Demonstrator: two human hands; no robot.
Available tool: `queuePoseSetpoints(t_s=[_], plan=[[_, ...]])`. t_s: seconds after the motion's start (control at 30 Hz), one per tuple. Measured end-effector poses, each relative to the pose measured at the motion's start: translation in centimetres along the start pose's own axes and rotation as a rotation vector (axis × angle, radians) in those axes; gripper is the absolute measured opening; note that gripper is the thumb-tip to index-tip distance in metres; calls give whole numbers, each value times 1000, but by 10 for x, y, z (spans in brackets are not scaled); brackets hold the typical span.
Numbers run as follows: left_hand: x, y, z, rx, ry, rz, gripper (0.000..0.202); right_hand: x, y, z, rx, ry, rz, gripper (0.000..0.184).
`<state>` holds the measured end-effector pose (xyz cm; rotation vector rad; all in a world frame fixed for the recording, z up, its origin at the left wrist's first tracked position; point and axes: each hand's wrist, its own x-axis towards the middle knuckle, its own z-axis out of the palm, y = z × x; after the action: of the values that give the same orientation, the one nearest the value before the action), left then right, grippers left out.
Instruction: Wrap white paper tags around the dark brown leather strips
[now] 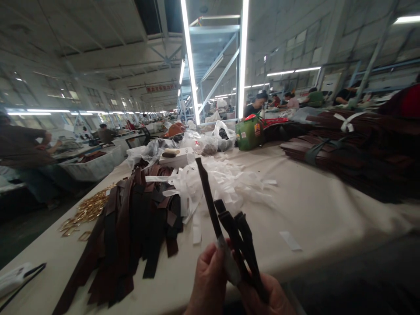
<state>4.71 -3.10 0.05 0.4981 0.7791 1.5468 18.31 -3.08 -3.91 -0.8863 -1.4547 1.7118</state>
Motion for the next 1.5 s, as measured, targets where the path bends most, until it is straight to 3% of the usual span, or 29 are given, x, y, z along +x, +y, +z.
queuePoseSetpoints(t_s=[0.07, 0.17, 0.27, 0.37, 0.47, 0.57, 0.67, 0.77, 0.83, 0.97, 1.07, 1.13, 1.2, 1.37, 1.5], plan=[[-2, 0, -1, 30, 17, 57, 41, -3, -4, 1, -7, 33, 33, 58], [3, 15, 4, 60, 45, 191, 66, -7, -6, -1, -15, 39, 80, 56], [3, 15, 8, 100, 14, 152, 51, -7, -2, -4, -11, 16, 71, 58], [-2, -3, 3, 150, -30, 151, 30, -8, 0, -8, -14, 22, 27, 56], [-6, -20, -11, 316, -75, 259, 36, -13, -1, -9, 4, 17, 19, 54], [-6, -25, -24, 561, -129, 343, 44, -18, -3, -10, 41, 12, 11, 52], [-7, -24, -28, 788, -274, 433, 49, -23, -12, -19, 76, 46, -60, 50], [-8, -25, -30, 910, -391, 521, 42, -37, -32, -49, 95, 214, -159, 48], [-8, -25, -34, 972, -406, 506, 35, -59, -56, -77, 92, 370, -198, 44], [0, -20, -46, 1132, -388, 449, 31, -129, -116, -132, -32, 667, -228, 35], [7, -20, -54, 1200, -350, 399, 36, -182, -138, -163, -313, 928, -151, 33], [9, -25, -57, 1210, -328, 326, 40, -213, -128, -181, -538, 1049, -38, 39], [9, -33, -58, 1194, -327, 270, 42, -241, -97, -195, -703, 1081, 98, 45], [8, -49, -58, 1147, -425, 215, 42, -294, 15, -203, -782, 996, 396, 47], [10, -50, -60, 1132, -409, 187, 40, -302, 65, -196, -875, 826, 497, 44]])
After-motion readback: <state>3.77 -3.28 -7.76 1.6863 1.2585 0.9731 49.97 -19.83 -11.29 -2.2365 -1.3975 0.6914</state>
